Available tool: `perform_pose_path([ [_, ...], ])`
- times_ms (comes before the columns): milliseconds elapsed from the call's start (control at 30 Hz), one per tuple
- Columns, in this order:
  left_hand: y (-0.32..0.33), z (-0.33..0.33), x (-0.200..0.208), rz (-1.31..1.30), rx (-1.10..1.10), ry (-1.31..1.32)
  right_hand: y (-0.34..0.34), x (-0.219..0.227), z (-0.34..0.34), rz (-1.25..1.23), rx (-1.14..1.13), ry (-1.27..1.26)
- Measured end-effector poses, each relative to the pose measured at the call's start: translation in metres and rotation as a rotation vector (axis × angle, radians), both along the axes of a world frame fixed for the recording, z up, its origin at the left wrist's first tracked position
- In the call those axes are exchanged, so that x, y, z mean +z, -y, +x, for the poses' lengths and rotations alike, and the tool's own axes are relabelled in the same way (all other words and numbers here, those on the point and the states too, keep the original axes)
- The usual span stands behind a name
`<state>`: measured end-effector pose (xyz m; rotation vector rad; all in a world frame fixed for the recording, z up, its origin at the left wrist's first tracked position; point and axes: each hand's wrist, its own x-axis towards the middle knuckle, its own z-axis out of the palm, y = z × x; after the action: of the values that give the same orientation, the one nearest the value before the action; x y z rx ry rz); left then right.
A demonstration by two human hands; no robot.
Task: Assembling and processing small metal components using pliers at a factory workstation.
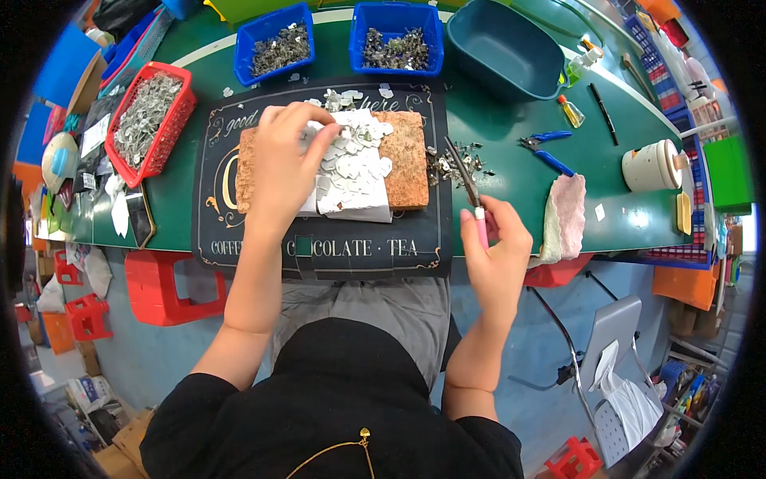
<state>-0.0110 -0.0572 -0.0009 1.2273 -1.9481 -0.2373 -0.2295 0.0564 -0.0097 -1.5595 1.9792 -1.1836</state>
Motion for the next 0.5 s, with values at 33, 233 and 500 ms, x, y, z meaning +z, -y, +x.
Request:
perform_pose_path([
  [33, -0.002, 0.003, 0.001, -0.024, 0.005, -0.028, -0.001, 0.003, 0.007, -0.045, 0.012, 0.144],
  [233, -0.04, 0.002, 0.001, 0.282, -0.222, -0.907, -0.007, 0.007, 0.056, -0.048, 0.281, 0.331],
  [500, -0.067, -0.013, -0.014, 0.06, -0.185, -1.251, -0.006, 0.003, 0.096, -0.16, 0.318, 0.277],
])
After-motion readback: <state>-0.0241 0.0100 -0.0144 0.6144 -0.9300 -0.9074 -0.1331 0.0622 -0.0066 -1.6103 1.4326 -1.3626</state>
